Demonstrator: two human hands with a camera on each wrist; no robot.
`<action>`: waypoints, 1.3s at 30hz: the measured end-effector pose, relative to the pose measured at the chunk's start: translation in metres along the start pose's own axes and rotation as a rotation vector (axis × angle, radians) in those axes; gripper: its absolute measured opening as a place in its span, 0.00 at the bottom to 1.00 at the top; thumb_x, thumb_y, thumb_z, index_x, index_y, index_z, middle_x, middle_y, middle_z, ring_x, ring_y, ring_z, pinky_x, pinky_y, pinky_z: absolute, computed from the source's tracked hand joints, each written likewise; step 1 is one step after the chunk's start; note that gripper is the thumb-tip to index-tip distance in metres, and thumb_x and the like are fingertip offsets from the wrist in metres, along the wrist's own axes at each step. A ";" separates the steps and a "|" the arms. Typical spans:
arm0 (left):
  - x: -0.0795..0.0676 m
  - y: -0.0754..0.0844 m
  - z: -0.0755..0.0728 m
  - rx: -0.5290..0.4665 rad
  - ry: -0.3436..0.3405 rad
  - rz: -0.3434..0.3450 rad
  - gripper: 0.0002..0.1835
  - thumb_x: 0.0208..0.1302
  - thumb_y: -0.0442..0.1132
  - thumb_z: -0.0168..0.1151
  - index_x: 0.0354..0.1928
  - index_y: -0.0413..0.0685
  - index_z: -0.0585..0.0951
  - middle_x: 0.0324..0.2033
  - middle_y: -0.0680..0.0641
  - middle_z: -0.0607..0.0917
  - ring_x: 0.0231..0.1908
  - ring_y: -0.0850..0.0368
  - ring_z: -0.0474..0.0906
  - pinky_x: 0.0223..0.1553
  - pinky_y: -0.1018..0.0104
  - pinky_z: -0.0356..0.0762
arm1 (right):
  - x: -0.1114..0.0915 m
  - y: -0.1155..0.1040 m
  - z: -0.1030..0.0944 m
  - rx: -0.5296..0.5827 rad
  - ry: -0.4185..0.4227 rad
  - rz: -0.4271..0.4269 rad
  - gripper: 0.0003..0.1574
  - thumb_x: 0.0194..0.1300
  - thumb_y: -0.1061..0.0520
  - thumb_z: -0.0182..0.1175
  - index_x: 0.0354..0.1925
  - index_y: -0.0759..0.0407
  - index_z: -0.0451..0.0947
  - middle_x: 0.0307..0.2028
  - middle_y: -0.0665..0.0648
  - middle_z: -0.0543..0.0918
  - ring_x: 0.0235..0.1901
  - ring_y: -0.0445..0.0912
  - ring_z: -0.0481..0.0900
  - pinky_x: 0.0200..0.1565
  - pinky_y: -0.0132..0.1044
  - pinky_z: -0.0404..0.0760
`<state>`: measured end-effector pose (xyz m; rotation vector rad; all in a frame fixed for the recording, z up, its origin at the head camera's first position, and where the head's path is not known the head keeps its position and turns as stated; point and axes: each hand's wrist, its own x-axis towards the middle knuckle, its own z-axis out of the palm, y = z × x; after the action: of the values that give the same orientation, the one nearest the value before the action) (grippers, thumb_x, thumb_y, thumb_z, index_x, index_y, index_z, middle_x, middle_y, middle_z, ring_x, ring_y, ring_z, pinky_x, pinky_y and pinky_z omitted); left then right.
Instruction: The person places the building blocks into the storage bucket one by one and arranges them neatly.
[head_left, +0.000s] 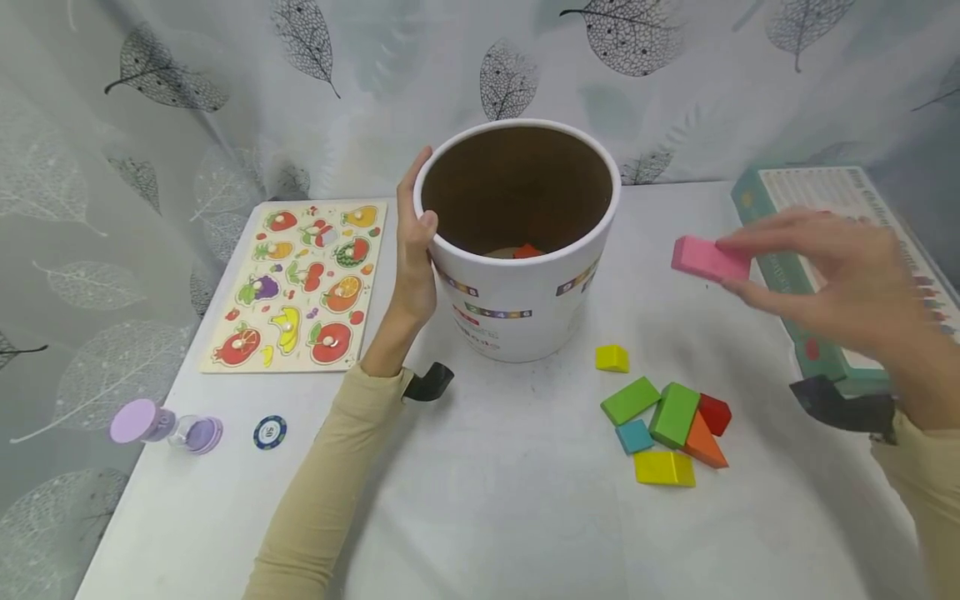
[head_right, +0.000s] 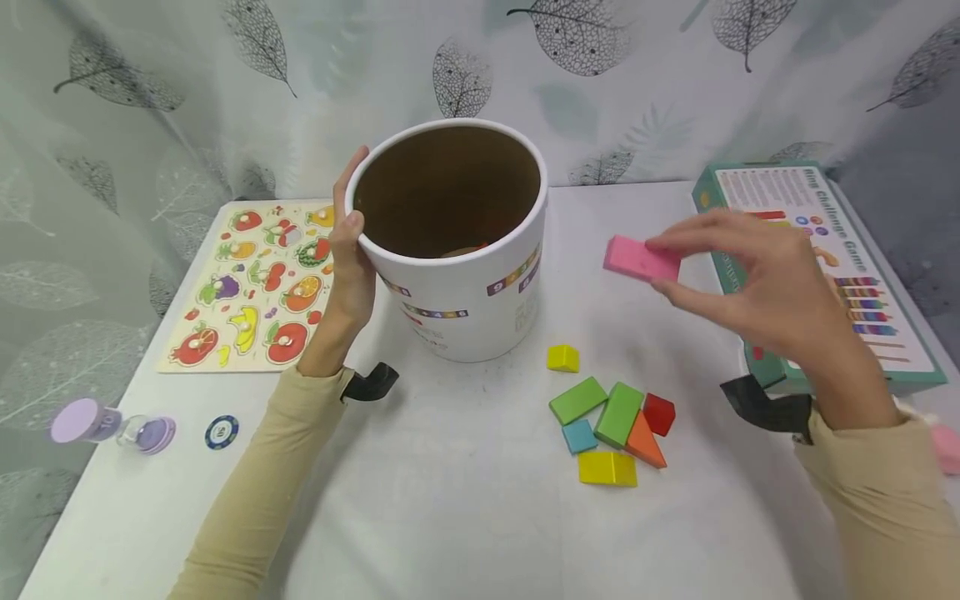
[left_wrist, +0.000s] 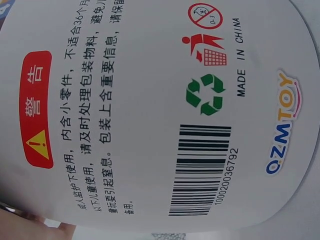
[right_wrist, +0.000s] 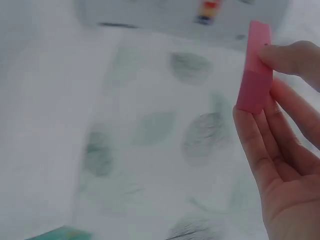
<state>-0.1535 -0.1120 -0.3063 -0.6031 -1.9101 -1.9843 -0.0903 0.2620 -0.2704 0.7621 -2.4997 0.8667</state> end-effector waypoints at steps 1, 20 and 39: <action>0.000 0.000 0.000 0.000 0.003 0.001 0.54 0.53 0.76 0.45 0.75 0.50 0.52 0.68 0.47 0.65 0.65 0.53 0.64 0.66 0.50 0.63 | 0.010 -0.005 -0.004 0.035 0.023 -0.028 0.31 0.35 0.74 0.76 0.44 0.67 0.85 0.40 0.49 0.87 0.46 0.27 0.74 0.51 0.13 0.69; 0.000 0.000 0.000 0.010 -0.008 -0.027 0.55 0.52 0.76 0.45 0.75 0.50 0.52 0.69 0.47 0.64 0.66 0.54 0.64 0.67 0.50 0.64 | 0.116 -0.054 0.022 0.213 -0.038 -0.182 0.32 0.44 0.77 0.71 0.51 0.67 0.82 0.46 0.51 0.84 0.46 0.36 0.79 0.57 0.24 0.74; 0.001 0.002 0.000 0.006 -0.001 -0.013 0.57 0.51 0.77 0.46 0.75 0.47 0.52 0.69 0.45 0.63 0.66 0.52 0.62 0.67 0.49 0.63 | 0.049 -0.008 0.023 0.268 -0.252 -0.153 0.31 0.40 0.75 0.74 0.45 0.57 0.86 0.43 0.48 0.85 0.46 0.35 0.79 0.48 0.19 0.74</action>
<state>-0.1533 -0.1120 -0.3045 -0.5915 -1.9241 -1.9856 -0.1273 0.2242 -0.2586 1.2014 -2.5220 1.1254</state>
